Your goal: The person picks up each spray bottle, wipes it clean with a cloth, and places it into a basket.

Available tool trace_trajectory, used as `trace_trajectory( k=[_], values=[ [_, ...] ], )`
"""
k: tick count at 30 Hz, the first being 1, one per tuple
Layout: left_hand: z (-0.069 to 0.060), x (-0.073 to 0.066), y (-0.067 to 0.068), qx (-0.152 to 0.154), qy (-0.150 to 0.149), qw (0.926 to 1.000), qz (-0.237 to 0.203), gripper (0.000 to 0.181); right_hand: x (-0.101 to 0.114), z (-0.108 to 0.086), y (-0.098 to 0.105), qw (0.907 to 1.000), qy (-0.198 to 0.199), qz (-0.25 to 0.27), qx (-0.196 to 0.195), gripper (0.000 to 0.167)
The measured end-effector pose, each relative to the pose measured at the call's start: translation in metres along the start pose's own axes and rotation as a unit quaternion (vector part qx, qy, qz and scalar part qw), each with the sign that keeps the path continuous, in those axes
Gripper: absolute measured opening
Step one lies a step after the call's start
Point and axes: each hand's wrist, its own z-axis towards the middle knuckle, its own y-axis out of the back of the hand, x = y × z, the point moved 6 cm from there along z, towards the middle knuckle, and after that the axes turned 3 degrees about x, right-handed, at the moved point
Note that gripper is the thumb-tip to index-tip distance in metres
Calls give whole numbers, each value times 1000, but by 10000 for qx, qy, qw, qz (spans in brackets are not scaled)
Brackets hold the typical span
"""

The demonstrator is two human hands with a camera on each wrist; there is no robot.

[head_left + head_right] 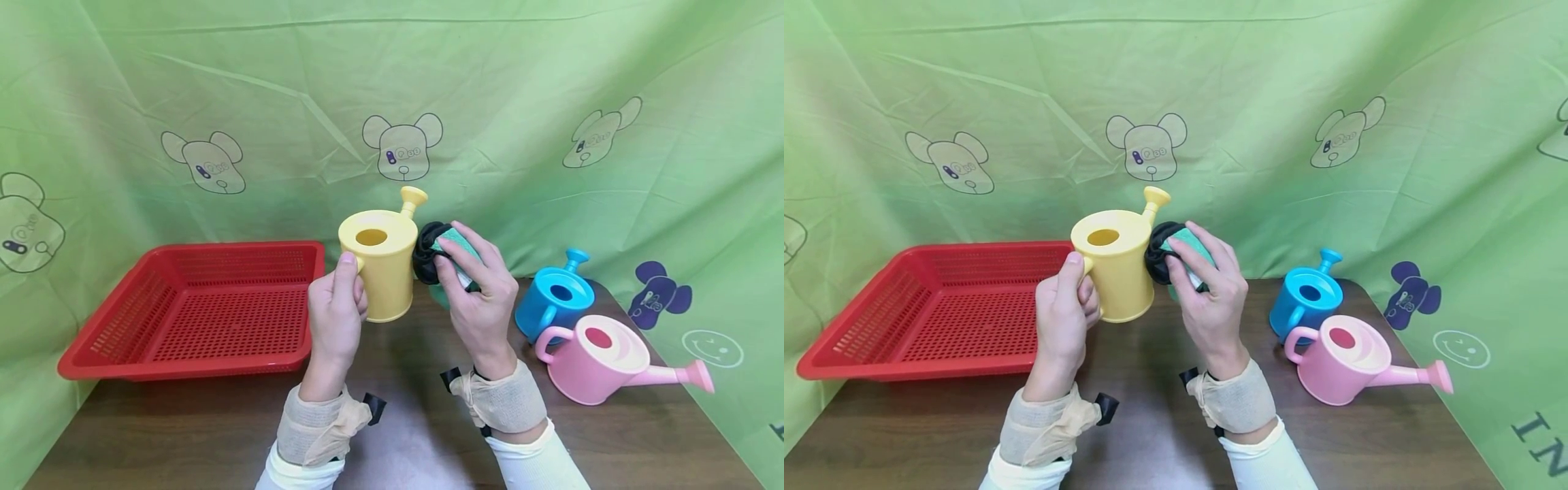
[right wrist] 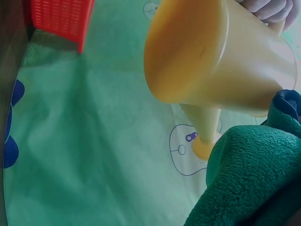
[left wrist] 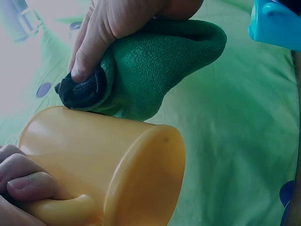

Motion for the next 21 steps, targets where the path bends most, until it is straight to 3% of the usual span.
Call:
trace_trajectory(
  k=[14, 21],
  values=[
    [3, 2, 2, -29, 136, 9999, -48, 56, -2, 0, -5, 9999, -81, -14, 132, 27],
    [4, 0, 6, -223, 94, 9994, -261, 55, -2, -1, -10, 9990, -51, 51, 432, 31]
  ],
)
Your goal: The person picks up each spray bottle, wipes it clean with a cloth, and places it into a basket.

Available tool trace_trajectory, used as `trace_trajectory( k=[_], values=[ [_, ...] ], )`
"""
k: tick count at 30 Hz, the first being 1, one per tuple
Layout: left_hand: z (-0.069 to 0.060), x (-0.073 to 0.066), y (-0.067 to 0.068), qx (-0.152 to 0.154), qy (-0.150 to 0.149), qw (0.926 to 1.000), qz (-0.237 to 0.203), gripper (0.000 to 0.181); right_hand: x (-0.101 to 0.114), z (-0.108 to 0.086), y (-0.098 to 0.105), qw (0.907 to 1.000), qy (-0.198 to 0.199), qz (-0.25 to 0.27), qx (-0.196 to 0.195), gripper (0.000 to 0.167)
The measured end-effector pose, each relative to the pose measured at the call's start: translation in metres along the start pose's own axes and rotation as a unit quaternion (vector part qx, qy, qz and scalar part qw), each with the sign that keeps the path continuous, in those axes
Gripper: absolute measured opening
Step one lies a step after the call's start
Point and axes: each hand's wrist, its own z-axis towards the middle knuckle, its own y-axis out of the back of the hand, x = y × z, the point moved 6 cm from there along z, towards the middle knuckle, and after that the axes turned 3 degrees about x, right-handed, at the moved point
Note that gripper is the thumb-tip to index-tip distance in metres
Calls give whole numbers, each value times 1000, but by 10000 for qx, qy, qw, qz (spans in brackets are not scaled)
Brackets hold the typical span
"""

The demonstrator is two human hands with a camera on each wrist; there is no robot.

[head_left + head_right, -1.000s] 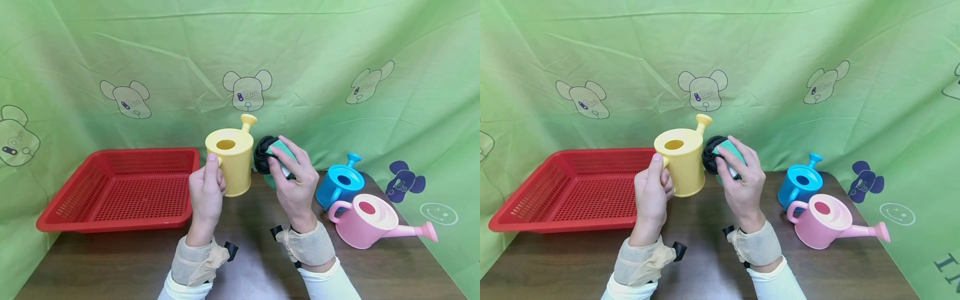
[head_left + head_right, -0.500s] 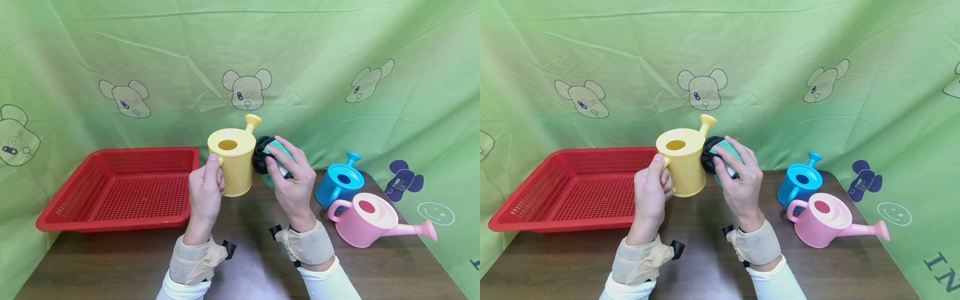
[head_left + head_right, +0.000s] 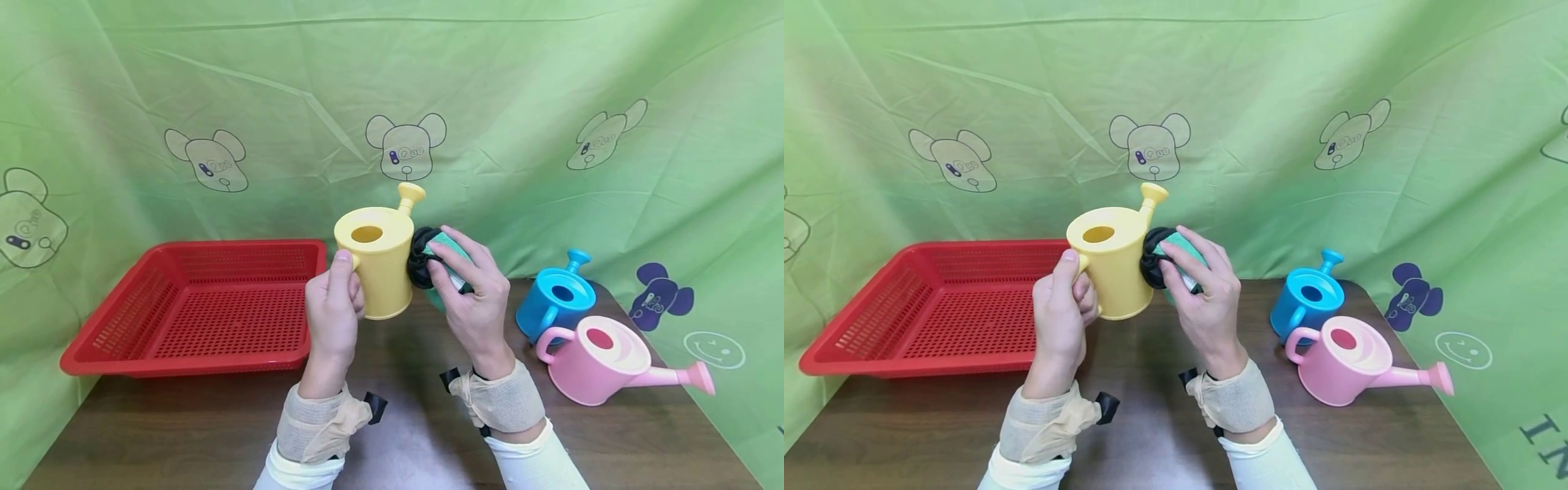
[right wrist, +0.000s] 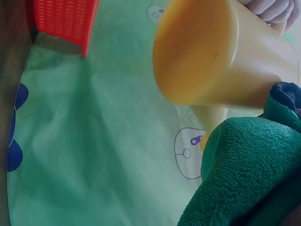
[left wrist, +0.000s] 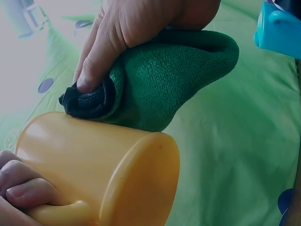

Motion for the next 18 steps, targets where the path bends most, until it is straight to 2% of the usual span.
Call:
trace_trajectory(
  k=[11, 18],
  values=[
    [-2, -6, 4, -230, -265, 9992, -190, 53, 0, -3, -8, 9993, 79, 39, 371, 25],
    [-1, -7, 8, -377, -432, 9973, -468, 49, 0, -4, -13, 9978, 152, 45, 644, 25]
  ],
)
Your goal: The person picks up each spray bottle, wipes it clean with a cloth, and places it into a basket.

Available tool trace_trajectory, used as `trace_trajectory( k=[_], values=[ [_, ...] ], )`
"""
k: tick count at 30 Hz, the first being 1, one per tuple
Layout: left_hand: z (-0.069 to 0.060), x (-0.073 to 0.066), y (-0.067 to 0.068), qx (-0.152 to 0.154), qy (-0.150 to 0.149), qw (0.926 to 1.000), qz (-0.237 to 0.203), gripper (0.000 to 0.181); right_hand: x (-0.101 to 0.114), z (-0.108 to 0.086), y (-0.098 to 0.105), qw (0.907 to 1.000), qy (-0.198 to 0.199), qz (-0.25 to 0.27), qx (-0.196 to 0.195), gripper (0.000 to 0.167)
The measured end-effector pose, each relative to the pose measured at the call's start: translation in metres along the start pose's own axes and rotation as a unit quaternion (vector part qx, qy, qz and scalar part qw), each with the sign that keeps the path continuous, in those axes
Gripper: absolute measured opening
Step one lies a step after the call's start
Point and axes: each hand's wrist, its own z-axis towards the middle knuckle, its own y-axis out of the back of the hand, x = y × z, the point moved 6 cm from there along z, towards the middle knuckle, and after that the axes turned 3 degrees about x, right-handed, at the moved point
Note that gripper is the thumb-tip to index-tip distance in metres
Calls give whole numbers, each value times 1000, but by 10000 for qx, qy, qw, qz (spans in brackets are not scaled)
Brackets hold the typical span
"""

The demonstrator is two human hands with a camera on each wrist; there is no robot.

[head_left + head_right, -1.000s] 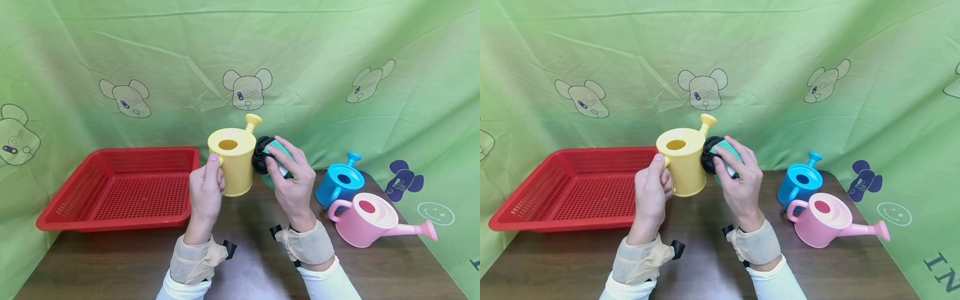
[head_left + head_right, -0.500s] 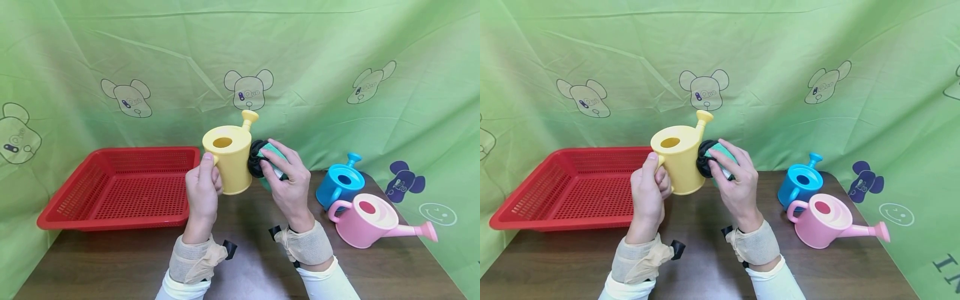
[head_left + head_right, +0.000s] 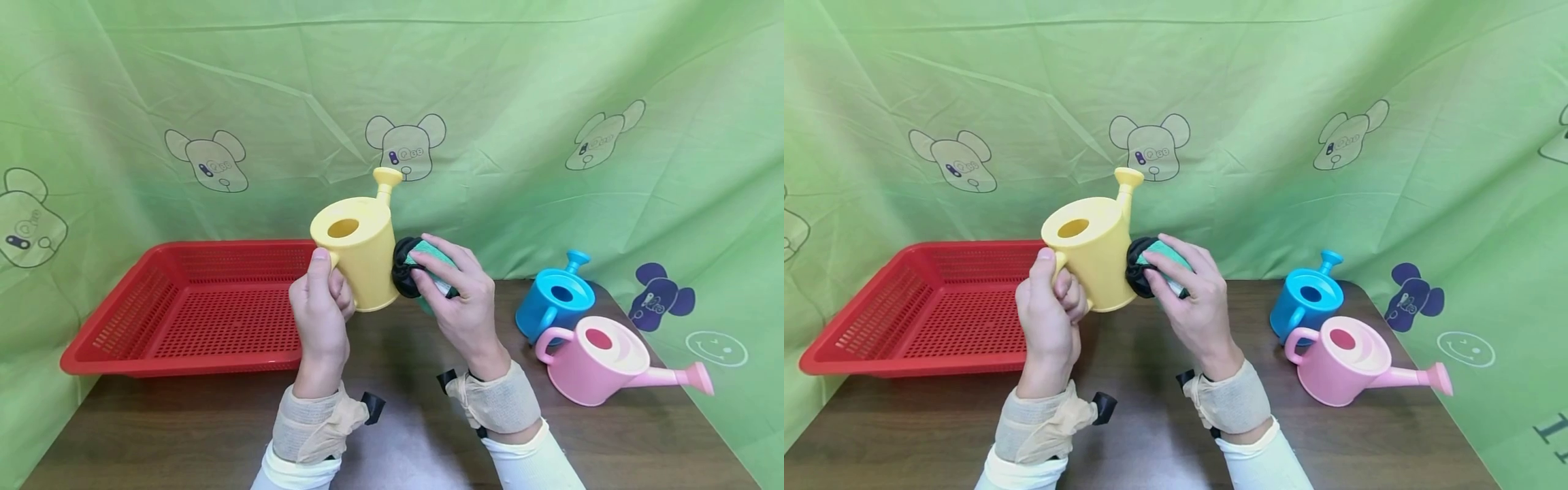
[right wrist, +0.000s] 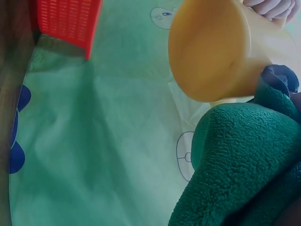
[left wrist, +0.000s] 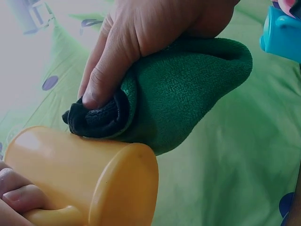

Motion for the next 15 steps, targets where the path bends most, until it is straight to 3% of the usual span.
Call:
trace_trajectory(
  k=[8, 15],
  values=[
    [1, -3, 3, -214, -223, 9989, -350, 50, 0, -1, -3, 9992, -202, -64, 340, 31],
    [0, -8, 7, -585, -868, 9894, -1005, 50, 0, -2, -5, 9978, -195, -181, 601, 29]
  ],
)
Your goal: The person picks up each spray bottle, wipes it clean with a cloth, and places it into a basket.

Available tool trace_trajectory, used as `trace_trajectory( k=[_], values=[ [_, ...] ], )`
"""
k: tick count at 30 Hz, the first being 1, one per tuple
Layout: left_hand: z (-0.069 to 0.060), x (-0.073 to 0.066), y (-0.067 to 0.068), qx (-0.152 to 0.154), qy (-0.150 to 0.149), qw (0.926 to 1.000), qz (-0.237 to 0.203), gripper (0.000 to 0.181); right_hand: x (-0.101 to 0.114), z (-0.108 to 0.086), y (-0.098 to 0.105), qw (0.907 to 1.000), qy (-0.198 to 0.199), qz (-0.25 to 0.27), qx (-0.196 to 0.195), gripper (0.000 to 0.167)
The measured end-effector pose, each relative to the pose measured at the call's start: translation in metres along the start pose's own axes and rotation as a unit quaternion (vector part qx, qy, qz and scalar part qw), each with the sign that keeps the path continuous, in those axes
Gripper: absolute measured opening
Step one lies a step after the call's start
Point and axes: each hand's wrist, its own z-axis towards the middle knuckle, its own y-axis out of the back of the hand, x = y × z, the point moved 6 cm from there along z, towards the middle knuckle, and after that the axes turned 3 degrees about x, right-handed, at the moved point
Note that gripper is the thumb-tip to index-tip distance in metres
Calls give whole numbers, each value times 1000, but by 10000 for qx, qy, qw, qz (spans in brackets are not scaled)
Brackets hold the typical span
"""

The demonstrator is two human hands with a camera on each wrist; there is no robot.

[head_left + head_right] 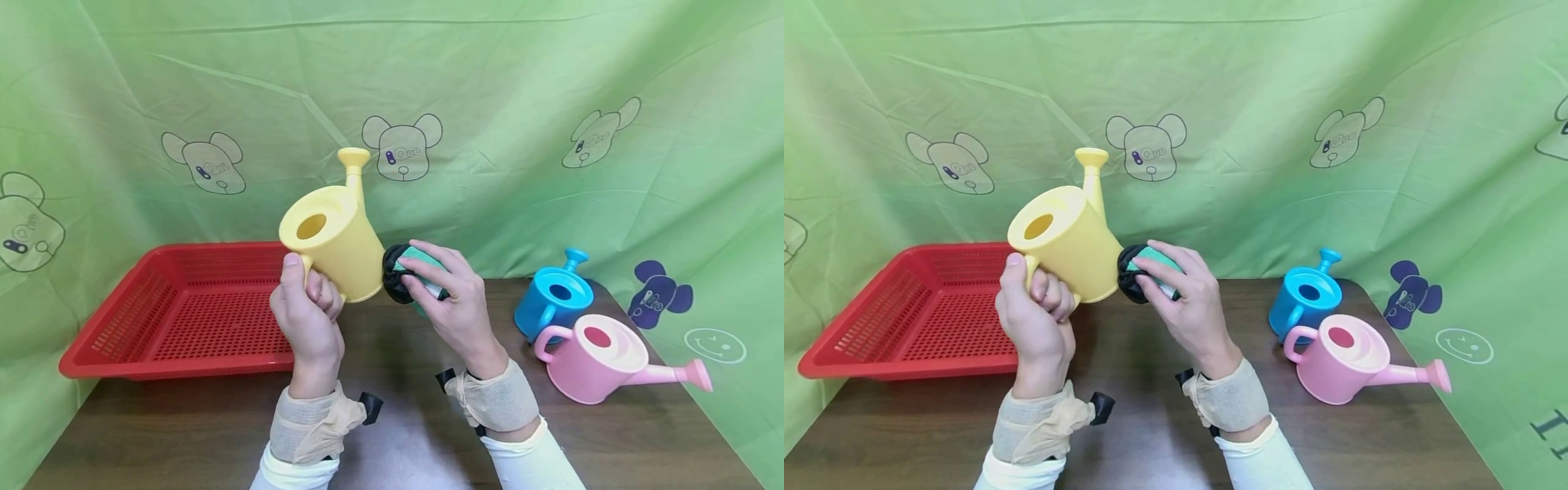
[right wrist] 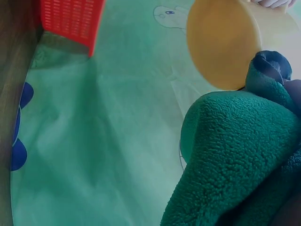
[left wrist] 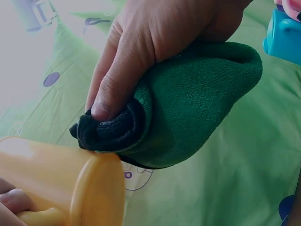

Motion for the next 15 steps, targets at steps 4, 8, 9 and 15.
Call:
trace_trajectory(
  k=[4, 8, 9, 15],
  values=[
    [1, -3, 1, -51, -267, 9994, -232, 49, -2, 0, -1, 9999, -44, -59, 97, 28],
    [1, -4, 2, -33, -289, 9992, -268, 49, -5, 0, -1, 9998, -150, -81, 93, 28],
    [2, -4, 2, -24, -281, 9992, -268, 48, -6, 0, 0, 9998, -165, -78, 68, 28],
    [2, -3, 1, 75, -294, 9993, -235, 48, -8, 2, 7, 9993, -11, -36, -362, 29]
  ],
)
